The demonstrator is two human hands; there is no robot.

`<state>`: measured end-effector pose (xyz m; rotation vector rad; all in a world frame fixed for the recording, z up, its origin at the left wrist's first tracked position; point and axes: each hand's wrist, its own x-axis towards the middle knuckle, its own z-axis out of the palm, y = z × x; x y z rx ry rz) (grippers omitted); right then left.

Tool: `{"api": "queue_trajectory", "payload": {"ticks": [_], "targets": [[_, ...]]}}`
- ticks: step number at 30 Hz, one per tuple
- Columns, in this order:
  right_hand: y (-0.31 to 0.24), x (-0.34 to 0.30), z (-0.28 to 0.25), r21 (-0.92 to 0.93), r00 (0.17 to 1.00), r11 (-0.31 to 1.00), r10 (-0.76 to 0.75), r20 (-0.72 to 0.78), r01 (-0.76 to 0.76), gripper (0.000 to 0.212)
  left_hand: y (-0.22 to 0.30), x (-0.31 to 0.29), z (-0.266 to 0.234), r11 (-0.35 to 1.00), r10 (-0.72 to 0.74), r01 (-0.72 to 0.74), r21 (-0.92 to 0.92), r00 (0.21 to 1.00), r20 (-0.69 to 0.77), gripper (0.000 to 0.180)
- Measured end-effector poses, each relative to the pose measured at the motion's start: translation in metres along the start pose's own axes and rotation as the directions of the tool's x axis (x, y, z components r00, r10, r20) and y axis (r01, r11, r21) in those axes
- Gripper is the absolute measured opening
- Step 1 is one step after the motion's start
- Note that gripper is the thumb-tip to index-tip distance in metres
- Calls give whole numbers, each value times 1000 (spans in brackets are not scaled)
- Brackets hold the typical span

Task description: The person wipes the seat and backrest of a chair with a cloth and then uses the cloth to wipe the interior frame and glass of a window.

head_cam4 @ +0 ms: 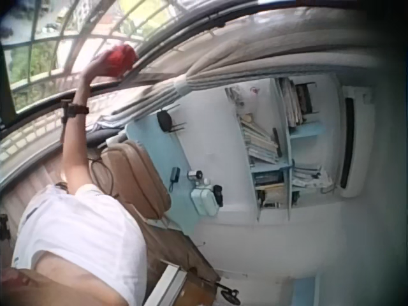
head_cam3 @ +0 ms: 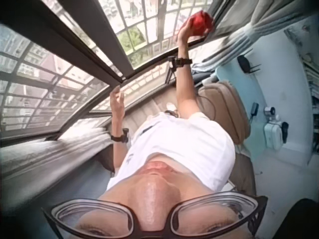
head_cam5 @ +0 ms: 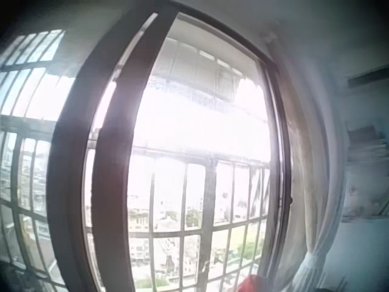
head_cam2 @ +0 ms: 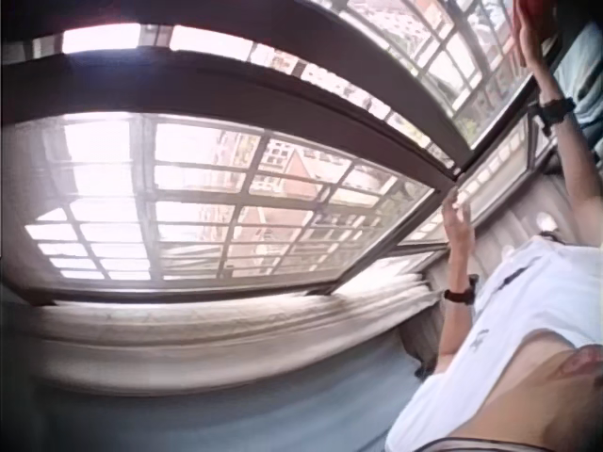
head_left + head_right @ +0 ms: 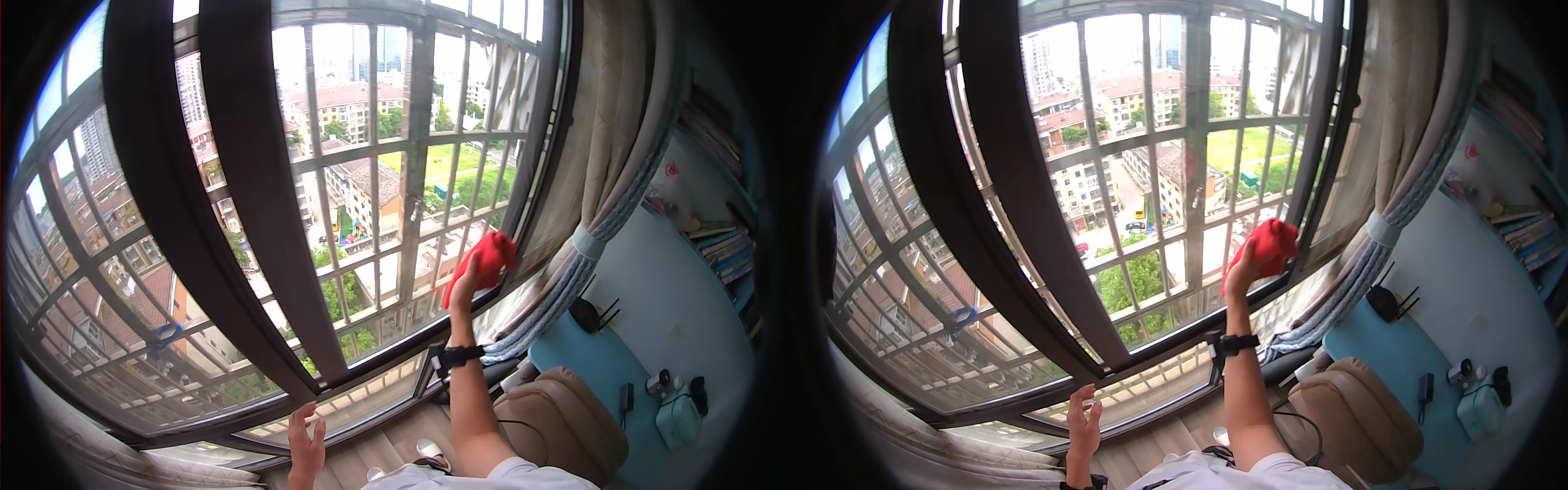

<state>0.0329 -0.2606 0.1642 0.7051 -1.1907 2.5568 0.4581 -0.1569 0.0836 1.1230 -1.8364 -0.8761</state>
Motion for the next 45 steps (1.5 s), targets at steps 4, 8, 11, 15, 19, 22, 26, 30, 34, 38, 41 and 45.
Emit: {"api": "queue_trajectory", "payload": {"ticks": [4, 8, 11, 15, 19, 22, 26, 30, 34, 38, 41, 45], "targets": [[-74, 34, 65, -165, 927, 915, -349, 137, 368, 83, -3, -8, -2, 1000, -10, 9, -4, 998, -62, 32], [-145, -30, 134, -481, 874, 744, -296, 385, 464, 96, 2, -12, -6, 992, -55, 45, -115, 995, -84, 29], [-153, -92, 133, -239, 616, 656, -432, 659, 716, 59, 8, -6, 6, 987, -46, 42, -155, 999, -23, 28], [-125, -141, 75, -179, 421, 702, -188, 887, 689, 53, 20, 4, 20, 989, -4, 5, -145, 1000, 13, 27], [-80, -123, 12, -318, 444, 570, -93, 891, 758, 47, 30, 13, 24, 997, 66, -74, -24, 965, -255, 31], [-64, -77, -11, -300, 755, 882, -91, 649, 364, 63, 20, 23, 7, 998, 29, 0, 57, 863, -504, 41], [-58, -3, 10, -221, 809, 883, -246, 533, 414, 51, 23, 32, -26, 992, 56, 22, 127, 814, -578, 56], [-80, 1, 74, -169, 908, 907, -340, 245, 386, 88, 30, 41, -21, 994, 69, -11, 107, 829, -556, 61], [-139, -33, 119, -398, 774, 680, -427, 468, 616, 84, 28, 50, -5, 984, 108, -15, 177, 840, -532, 60], [-177, -60, 132, -229, 574, 634, -413, 707, 739, 61, 28, 57, 2, 975, 161, -38, 218, 798, -580, 58], [-169, -65, 117, -167, 511, 629, -415, 753, 759, 59, 29, 59, -3, 986, 129, -40, 162, 797, -590, 49], [-158, -89, 102, -151, 472, 633, -375, 798, 759, 58, 25, 63, -21, 990, 126, -68, 122, 815, -566, 40]]}}
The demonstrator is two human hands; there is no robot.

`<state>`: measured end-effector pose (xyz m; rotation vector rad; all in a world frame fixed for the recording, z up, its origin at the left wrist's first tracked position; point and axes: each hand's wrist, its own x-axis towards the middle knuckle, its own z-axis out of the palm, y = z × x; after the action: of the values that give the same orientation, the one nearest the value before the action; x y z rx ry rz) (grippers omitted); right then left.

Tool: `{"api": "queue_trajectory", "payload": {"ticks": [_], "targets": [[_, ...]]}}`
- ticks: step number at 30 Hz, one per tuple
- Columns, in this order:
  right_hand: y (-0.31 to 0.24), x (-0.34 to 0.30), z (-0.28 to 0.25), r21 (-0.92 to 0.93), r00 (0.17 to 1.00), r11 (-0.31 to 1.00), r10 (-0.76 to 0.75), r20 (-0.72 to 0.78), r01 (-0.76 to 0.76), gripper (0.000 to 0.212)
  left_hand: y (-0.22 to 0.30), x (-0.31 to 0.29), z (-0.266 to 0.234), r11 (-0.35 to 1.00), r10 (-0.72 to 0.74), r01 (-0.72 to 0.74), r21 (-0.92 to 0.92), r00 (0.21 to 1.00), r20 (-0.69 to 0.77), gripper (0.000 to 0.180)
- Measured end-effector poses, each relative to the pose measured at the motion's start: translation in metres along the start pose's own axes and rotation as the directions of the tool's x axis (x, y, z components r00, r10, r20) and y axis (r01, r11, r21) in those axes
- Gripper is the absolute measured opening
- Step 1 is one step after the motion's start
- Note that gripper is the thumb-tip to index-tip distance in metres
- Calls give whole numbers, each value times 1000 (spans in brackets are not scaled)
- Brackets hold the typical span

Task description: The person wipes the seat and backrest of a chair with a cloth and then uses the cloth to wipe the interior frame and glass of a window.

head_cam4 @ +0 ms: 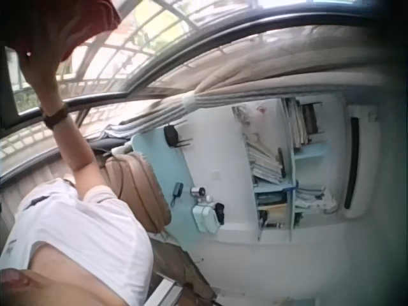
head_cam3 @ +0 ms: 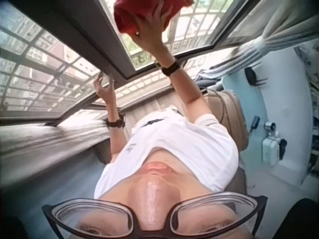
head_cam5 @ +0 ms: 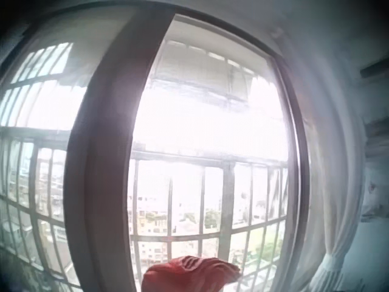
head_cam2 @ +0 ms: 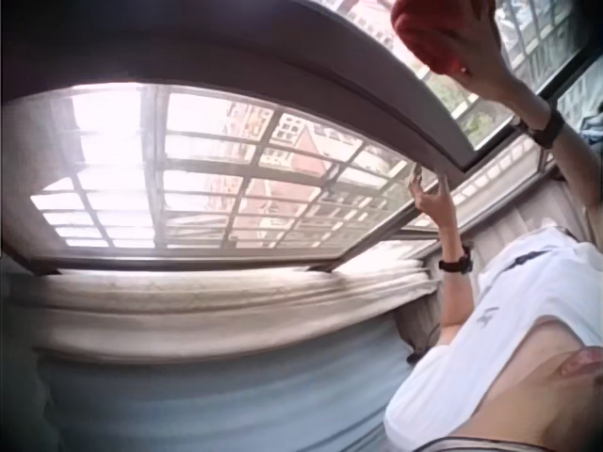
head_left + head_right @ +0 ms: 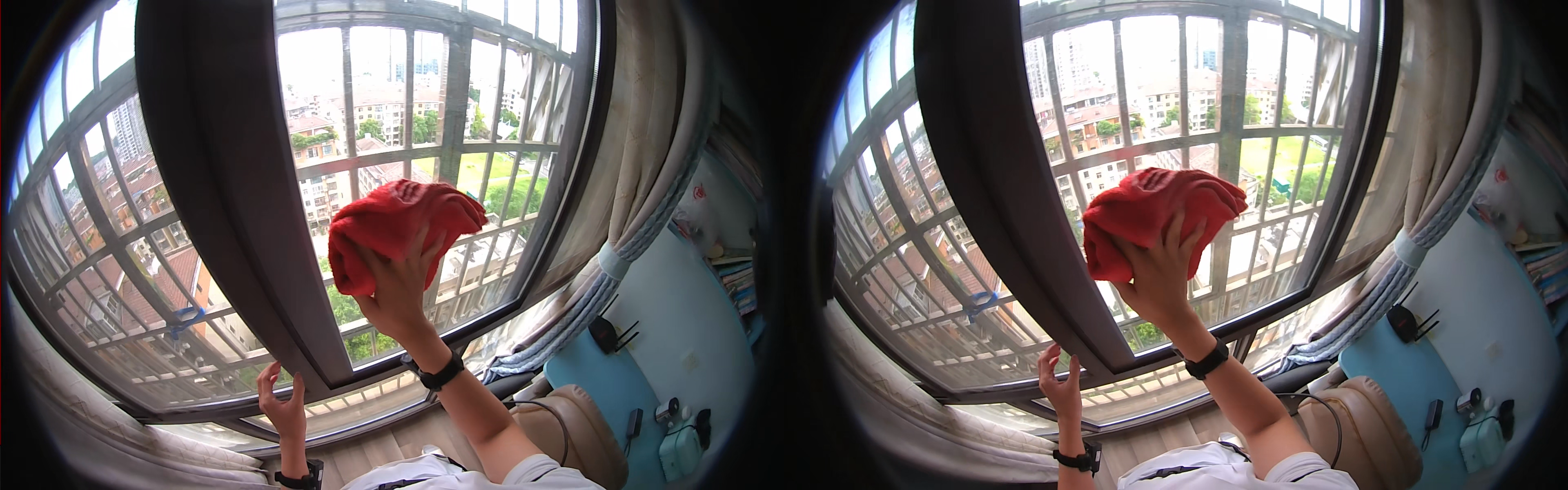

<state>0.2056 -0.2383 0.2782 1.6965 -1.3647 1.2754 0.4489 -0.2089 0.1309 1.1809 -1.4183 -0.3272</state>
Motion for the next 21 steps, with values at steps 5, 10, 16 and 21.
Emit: {"api": "queue_trajectory", "payload": {"ticks": [5, 10, 16, 21], "targets": [[-15, -39, 12, 73, 979, 993, 80, 187, -95, 53, -7, 1, -5, 988, 15, -1, -157, 996, 85, 32], [6, -108, 25, -90, 931, 991, 127, 341, -102, 53, -10, 8, -13, 981, 41, -13, -196, 990, 137, 34], [18, -37, -4, 0, 992, 992, 123, -26, -123, 42, -16, 7, -19, 987, 23, 0, -159, 990, 142, 37], [1, 44, 1, 31, 951, 974, 225, -213, -223, 76, -10, 4, -7, 989, 18, -5, -148, 996, 91, 42]]}}
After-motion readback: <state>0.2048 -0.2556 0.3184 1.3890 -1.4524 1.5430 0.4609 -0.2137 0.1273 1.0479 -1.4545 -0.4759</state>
